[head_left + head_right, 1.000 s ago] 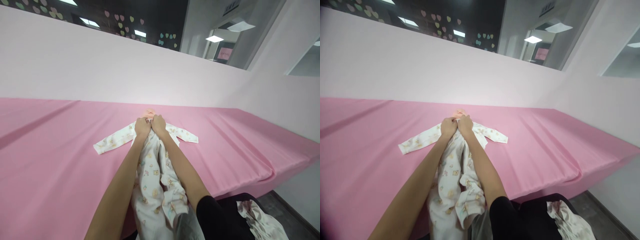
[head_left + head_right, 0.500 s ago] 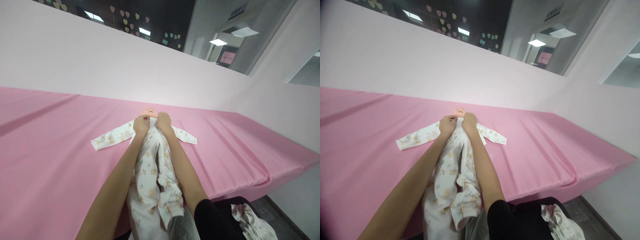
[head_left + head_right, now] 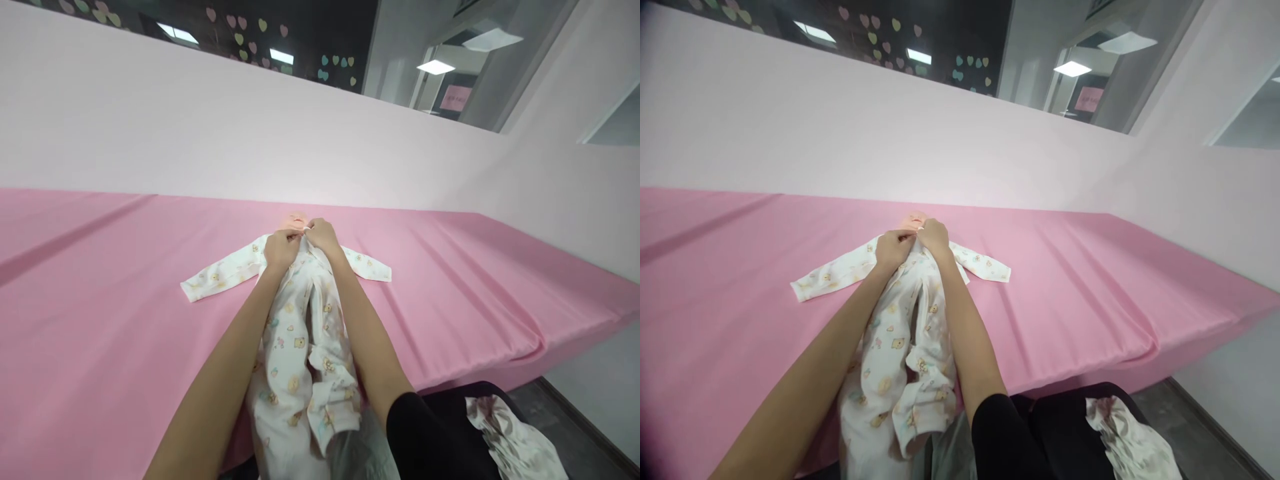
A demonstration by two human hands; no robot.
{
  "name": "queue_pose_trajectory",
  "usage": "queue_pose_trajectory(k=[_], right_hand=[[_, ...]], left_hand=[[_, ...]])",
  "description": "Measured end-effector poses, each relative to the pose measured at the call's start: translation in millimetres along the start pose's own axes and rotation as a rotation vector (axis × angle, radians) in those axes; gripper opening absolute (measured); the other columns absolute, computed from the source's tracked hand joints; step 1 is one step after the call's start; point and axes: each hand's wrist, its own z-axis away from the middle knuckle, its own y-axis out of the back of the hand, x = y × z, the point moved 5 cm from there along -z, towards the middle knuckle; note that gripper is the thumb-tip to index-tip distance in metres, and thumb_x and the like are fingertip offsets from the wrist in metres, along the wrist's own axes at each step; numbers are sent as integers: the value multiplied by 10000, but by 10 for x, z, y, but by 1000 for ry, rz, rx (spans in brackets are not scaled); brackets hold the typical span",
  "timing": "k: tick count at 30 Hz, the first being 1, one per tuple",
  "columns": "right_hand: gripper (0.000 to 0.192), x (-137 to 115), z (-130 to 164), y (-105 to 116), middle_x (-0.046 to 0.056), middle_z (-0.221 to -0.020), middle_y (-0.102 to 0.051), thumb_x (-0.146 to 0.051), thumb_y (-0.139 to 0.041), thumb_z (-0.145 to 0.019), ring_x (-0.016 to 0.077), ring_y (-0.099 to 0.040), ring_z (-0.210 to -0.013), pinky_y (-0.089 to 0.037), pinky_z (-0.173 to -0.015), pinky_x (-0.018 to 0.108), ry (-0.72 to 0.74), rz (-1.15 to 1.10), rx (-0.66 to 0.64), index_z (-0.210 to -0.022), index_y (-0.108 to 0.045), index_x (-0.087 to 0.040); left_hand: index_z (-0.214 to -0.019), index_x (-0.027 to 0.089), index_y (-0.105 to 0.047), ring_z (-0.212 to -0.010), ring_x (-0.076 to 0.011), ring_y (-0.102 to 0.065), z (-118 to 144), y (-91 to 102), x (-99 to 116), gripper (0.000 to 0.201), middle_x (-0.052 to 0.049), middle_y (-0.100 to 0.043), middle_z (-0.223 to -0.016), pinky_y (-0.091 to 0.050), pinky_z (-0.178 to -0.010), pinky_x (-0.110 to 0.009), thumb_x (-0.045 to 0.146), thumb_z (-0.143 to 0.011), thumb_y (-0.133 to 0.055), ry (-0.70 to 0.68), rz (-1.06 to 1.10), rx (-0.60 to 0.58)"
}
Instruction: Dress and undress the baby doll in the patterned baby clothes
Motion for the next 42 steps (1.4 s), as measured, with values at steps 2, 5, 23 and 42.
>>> queue_pose_trajectory(k=[2,5,23,42], right_hand=[[210,-23,-5,-117,76,-979,-655,-207,-419,-814,199,-594,-942,-450,-781,267,-40,-15,59,-910,-603,-181],[227,-35,21,-254,66,-997,-646,-242,-405,-818,214,-590,-953,-460,-765,291,-105,-43,93,-951,-585,-203],[238,42,15,-159,57,-963,-668,-182,-397,-835,150,-596,-910,-425,-800,215,134,-111,-73,-869,-633,-175],[69,77,-10,-237,29,-753,-646,-207,-516,-728,142,-594,-718,-442,-655,215,54,-218,13,-721,-581,-185]], left_hand=[[-962,248,-714,-913,-250,-630,-8,7,-24,324,-52,-710,-941,-467,-754,-308,303,-745,-480,18,11,13],[-961,223,-718,-932,-265,-628,-20,21,-77,340,-80,-708,-942,-467,-771,-321,314,-748,-469,47,22,40],[-918,244,-722,-884,-215,-644,-13,25,-109,275,-34,-718,-903,-471,-770,-282,302,-725,-534,77,77,93],[-1062,269,-587,-915,-203,-632,0,28,-74,321,-7,-713,-870,-434,-808,-292,325,-748,-545,47,25,91]])
